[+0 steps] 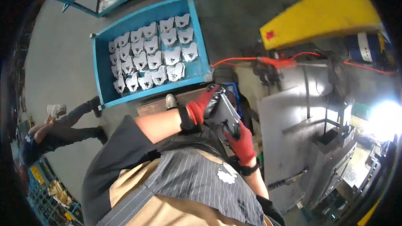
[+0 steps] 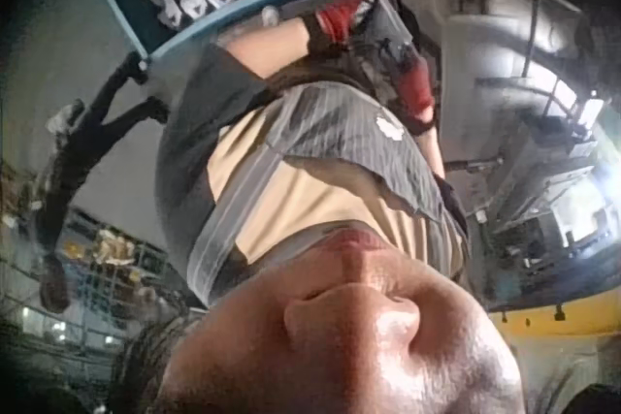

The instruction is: Operator removes stamped metal components from a press, uses an air nozzle to clear the work surface, and sorts scrap metal into a dedicated bin.

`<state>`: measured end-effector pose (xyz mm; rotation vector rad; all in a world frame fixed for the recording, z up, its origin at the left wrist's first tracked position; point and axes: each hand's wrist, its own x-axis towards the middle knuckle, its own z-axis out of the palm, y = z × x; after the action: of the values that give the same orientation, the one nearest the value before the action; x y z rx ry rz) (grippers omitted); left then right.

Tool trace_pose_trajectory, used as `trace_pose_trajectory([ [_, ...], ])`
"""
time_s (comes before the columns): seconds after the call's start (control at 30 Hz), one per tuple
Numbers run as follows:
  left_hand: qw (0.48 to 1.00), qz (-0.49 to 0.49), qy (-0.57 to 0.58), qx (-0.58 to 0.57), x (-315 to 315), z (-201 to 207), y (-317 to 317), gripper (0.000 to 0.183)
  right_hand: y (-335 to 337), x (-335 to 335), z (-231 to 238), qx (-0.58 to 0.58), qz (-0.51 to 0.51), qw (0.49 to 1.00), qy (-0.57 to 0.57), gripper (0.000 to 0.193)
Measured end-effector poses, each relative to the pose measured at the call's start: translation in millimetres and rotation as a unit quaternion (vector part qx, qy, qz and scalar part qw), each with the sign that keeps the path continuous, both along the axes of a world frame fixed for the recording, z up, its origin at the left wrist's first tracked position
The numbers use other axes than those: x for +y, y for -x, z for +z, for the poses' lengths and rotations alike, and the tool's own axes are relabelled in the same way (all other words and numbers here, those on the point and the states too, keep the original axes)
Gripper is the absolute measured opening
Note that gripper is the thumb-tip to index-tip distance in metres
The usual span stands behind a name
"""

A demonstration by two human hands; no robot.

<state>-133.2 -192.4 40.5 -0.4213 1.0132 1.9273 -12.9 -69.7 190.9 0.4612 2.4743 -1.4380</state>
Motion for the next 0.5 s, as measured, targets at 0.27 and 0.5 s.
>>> trace_pose_trajectory([
  [0.27, 0.861, 0.038, 0.423, 0.279, -203, -57, 93, 0.068, 88, -121, -237, -0.2, -0.191, 0.897, 0.346, 0.031],
  [0.5, 0.876, 0.268, 0.354, 0.189, -410, -166, 47, 0.041, 210, -167, -395, -0.13, -0.14, 0.898, 0.396, 0.036],
])
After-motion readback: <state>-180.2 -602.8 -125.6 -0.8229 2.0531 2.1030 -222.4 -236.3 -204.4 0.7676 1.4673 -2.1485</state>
